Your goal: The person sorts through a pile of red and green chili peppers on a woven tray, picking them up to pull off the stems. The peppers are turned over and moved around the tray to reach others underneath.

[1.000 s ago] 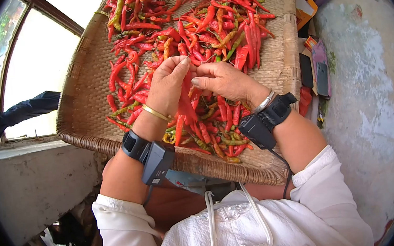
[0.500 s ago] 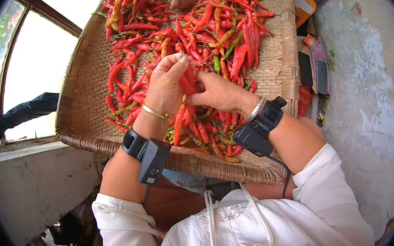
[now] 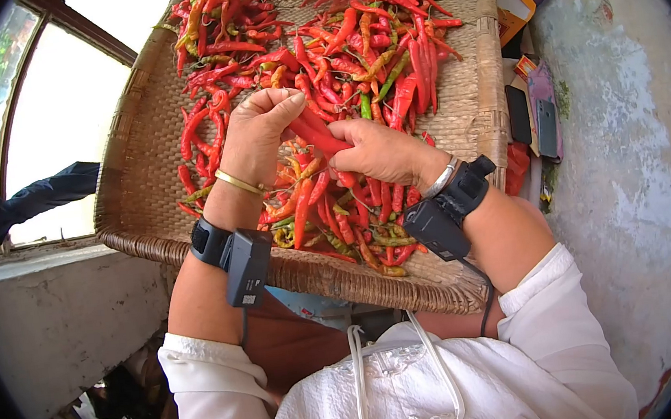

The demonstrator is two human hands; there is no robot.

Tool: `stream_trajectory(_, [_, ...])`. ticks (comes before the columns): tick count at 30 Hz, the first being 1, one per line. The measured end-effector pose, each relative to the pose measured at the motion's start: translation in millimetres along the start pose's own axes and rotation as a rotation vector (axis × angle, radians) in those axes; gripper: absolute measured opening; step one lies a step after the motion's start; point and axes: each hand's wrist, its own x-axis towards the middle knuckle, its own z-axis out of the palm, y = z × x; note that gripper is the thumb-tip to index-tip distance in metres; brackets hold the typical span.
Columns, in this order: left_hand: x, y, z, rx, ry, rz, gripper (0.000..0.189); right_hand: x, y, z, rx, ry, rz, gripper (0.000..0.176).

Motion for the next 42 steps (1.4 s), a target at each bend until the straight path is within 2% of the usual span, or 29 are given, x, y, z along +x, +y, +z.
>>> stream_trajectory(3, [2, 1, -1, 0.106, 0.009, 0.021, 0.005, 3, 5, -2, -0.070, -0.007, -0.069, 0.021])
stream_trajectory(7, [-1, 8, 3, 0.210, -0.022, -0.016, 0.008, 2, 6, -7, -0.008, -0.023, -0.077, 0.023])
stream_trajectory(13, [-10, 10, 8, 0.186, -0.078, -0.066, 0.009, -12, -1, -7, 0.019, 0.044, -0.116, 0.019])
stream_trajectory(17, [-10, 13, 4, 0.179, -0.084, -0.010, 0.008, -14, -2, -9, 0.018, 0.006, -0.086, 0.019])
stream_trajectory(28, [-5, 20, 7, 0.253, 0.013, 0.016, 0.011, -14, -7, -14, 0.005, 0.009, -0.084, 0.020])
stream_trajectory(31, [-3, 16, 4, 0.206, -0.018, 0.013, 0.012, -17, -13, -15, -0.006, 0.036, -0.089, 0.021])
stream_trajectory(34, [-4, 16, 3, 0.178, -0.029, -0.011, 0.013, -16, -12, -15, -0.055, 0.054, -0.138, 0.022])
stream_trajectory(37, [-4, 18, 5, 0.243, 0.030, 0.045, 0.012, -17, -14, -14, -0.139, 0.090, -0.086, 0.022])
stream_trajectory(39, [-4, 17, 4, 0.240, 0.031, 0.061, 0.012, -16, -12, -13, -0.243, 0.128, -0.200, 0.023])
stream_trajectory(42, [-4, 17, 5, 0.235, 0.050, 0.071, 0.012, -15, -12, -14, -0.291, 0.137, -0.221, 0.024])
